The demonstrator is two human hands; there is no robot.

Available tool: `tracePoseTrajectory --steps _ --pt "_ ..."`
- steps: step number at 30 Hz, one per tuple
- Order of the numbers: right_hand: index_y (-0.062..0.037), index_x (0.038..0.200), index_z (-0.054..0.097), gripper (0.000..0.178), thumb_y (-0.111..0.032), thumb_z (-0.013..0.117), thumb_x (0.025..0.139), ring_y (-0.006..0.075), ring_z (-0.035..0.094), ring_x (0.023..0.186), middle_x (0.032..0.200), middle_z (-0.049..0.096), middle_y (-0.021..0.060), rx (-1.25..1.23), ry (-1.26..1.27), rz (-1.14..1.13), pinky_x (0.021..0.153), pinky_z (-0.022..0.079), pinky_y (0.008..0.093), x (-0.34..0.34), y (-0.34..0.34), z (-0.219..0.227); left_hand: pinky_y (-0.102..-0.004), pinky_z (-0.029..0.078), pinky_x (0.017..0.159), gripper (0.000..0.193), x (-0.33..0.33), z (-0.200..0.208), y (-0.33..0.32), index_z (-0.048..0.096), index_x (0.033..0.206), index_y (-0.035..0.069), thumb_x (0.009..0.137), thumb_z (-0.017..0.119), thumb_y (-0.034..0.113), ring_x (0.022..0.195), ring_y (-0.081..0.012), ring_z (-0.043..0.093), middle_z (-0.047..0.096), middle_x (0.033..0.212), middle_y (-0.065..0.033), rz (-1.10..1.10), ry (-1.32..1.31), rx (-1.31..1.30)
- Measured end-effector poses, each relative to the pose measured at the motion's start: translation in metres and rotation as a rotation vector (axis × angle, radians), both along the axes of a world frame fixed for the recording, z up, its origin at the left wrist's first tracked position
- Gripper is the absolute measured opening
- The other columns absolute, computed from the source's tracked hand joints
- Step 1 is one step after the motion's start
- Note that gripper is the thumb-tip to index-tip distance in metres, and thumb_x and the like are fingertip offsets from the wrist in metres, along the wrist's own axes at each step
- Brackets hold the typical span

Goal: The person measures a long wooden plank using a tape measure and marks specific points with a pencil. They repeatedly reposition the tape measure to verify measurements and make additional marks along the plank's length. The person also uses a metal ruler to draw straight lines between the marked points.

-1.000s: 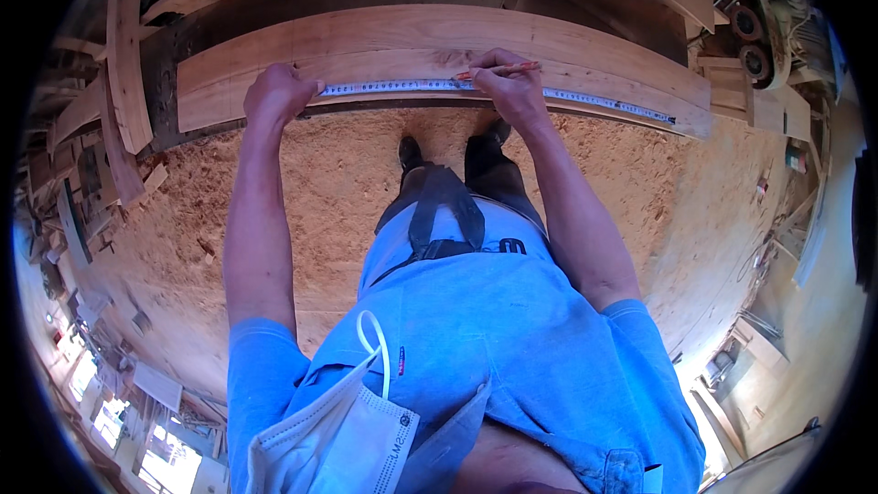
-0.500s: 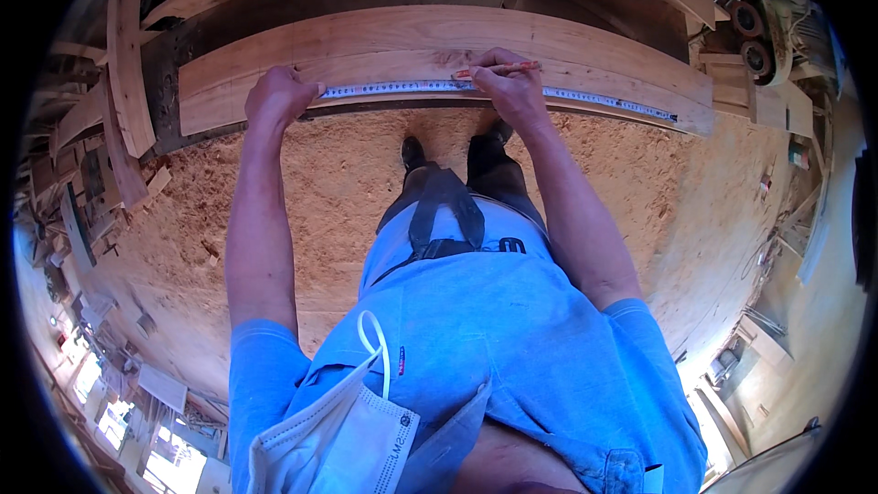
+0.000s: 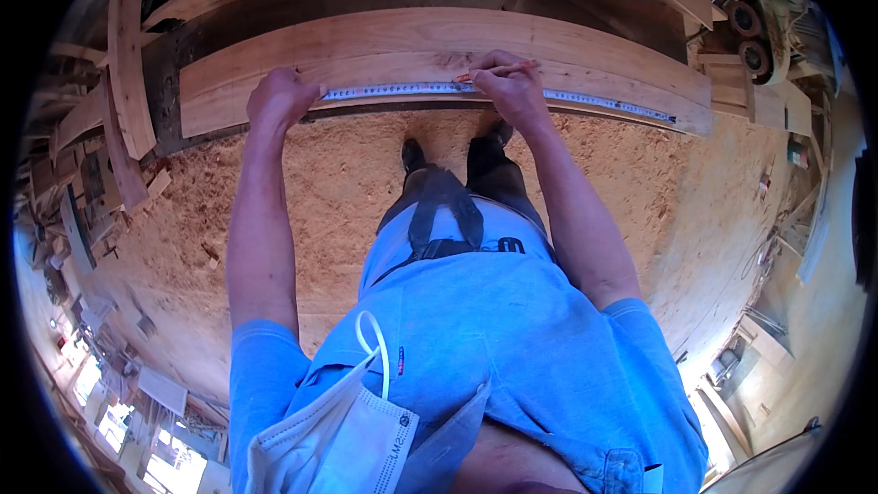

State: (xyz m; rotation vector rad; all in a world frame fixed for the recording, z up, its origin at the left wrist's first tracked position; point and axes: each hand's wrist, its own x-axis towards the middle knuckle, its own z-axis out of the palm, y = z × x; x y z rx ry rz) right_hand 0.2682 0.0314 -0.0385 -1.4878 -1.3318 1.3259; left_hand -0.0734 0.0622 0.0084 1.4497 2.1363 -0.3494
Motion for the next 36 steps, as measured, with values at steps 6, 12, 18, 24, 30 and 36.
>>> tracePoseTrajectory --steps 6,12,18,24,30,36 --pt "0.0005 0.091 0.072 0.016 -0.014 0.071 0.086 0.0085 0.064 0.076 0.079 0.071 0.0047 0.019 -0.019 0.01 0.07 0.05 0.024 -0.001 -0.002 0.0 -0.0418 0.053 0.079 0.046 -0.002 -0.002 -0.001 0.075 0.09 0.003 0.075 0.083 0.046 0.089 -0.0321 0.072 0.075 0.091 -0.0183 0.017 -0.019 0.014" --pt "-0.0004 0.094 0.074 0.012 -0.008 0.068 0.086 0.0134 0.068 0.079 0.087 0.074 0.0086 0.107 0.016 -0.083 0.072 0.053 0.0271 -0.004 -0.005 -0.003 -0.0426 0.053 0.079 0.046 -0.004 -0.005 -0.002 0.076 0.094 0.003 0.075 0.082 0.045 0.087 -0.0328 0.072 0.075 0.092 -0.0187 -0.004 -0.019 0.071" --pt "-0.0008 0.107 0.071 0.013 -0.003 0.064 0.096 0.0168 0.071 0.092 0.097 0.073 0.0099 0.224 0.098 -0.419 0.084 0.056 0.0298 0.036 -0.032 0.005 -0.0431 0.053 0.089 0.06 -0.02 -0.037 -0.002 0.069 0.128 0.013 0.077 0.078 0.045 0.105 -0.0342 0.07 0.074 0.112 -0.0168 -0.088 -0.004 0.158" --pt "-0.0032 0.105 0.071 0.022 0.004 0.065 0.085 0.0248 0.069 0.097 0.1 0.071 0.0128 0.547 -0.582 -0.498 0.089 0.054 0.0361 0.163 -0.066 -0.017 -0.0423 0.052 0.084 0.046 -0.03 -0.044 -0.001 0.074 0.1 0.007 0.075 0.08 0.045 0.096 -0.0338 0.071 0.073 0.105 -0.0185 -0.084 -0.042 0.108" --pt "-0.0068 0.103 0.072 0.032 0.006 0.064 0.074 0.0324 0.066 0.101 0.101 0.07 0.0134 0.578 -0.82 -0.486 0.092 0.051 0.0402 0.223 -0.081 -0.017 -0.0409 0.049 0.072 0.041 -0.008 -0.023 -0.001 0.064 0.078 0.003 0.076 0.081 0.041 0.077 -0.0312 0.066 0.067 0.081 -0.0169 -0.048 -0.008 0.121" --pt "-0.0082 0.103 0.072 0.032 0.005 0.066 0.075 0.0324 0.065 0.103 0.102 0.07 0.0129 0.571 -0.832 -0.535 0.092 0.05 0.0405 0.253 -0.075 -0.027 -0.0407 0.045 0.066 0.042 -0.014 -0.027 -0.002 0.063 0.076 0.001 0.077 0.081 0.038 0.067 -0.0281 0.06 0.062 0.071 -0.0158 -0.075 -0.039 0.167"
